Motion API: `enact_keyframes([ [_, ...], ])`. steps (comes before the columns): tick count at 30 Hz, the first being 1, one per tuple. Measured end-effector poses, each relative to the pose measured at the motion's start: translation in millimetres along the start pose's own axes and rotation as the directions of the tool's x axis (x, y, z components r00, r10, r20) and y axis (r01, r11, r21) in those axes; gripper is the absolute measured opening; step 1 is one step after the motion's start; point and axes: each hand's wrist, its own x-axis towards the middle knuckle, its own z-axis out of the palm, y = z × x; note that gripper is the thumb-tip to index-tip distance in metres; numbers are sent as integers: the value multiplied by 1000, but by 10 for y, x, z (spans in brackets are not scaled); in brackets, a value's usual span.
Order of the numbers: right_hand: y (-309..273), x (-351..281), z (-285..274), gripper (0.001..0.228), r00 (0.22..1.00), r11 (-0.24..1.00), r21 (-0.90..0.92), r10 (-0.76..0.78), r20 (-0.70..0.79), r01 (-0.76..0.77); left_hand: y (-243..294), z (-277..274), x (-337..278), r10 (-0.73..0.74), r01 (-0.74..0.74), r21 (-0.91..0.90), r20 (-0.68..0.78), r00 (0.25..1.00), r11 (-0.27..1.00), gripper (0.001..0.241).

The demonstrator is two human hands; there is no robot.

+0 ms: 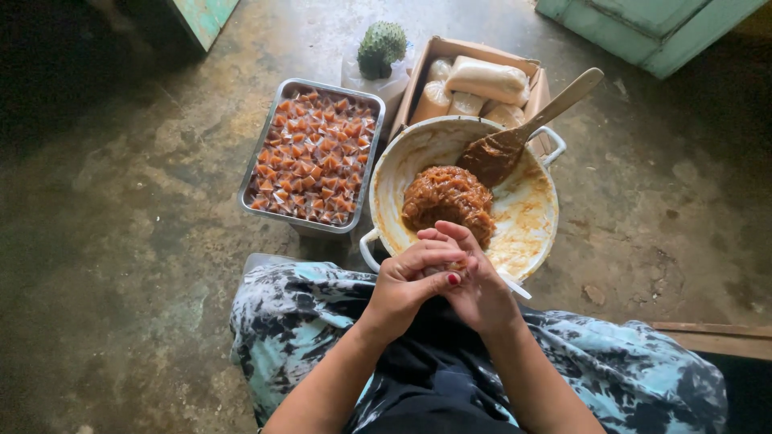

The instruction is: The person scoops small portions of a brown paste from a large bowl into small plastic wrappers by hand and using a spoon, then folds the wrappers closed.

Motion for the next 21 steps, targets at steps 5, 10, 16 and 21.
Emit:
enact_keyframes([
  [5, -187, 8, 267, 80, 993, 981, -190, 3, -121, -26, 141, 96, 29, 19, -20, -36, -36, 999, 999, 31],
  [10, -159, 18, 62, 76, 981, 946, -321, -102, -168, 43, 140, 96, 31, 7, -7, -5, -69, 998, 1000, 32],
  [16, -251, -22, 194, 31, 890, 708, -622, -455, -38, 335, 70, 121, 18, -139, 111, -166, -166, 976, 980, 34],
  [21, -290, -3, 310, 10, 912, 866, -410, -378, -159, 287, -43, 55, 23, -355, 285, -330, -178, 918, 900, 43],
])
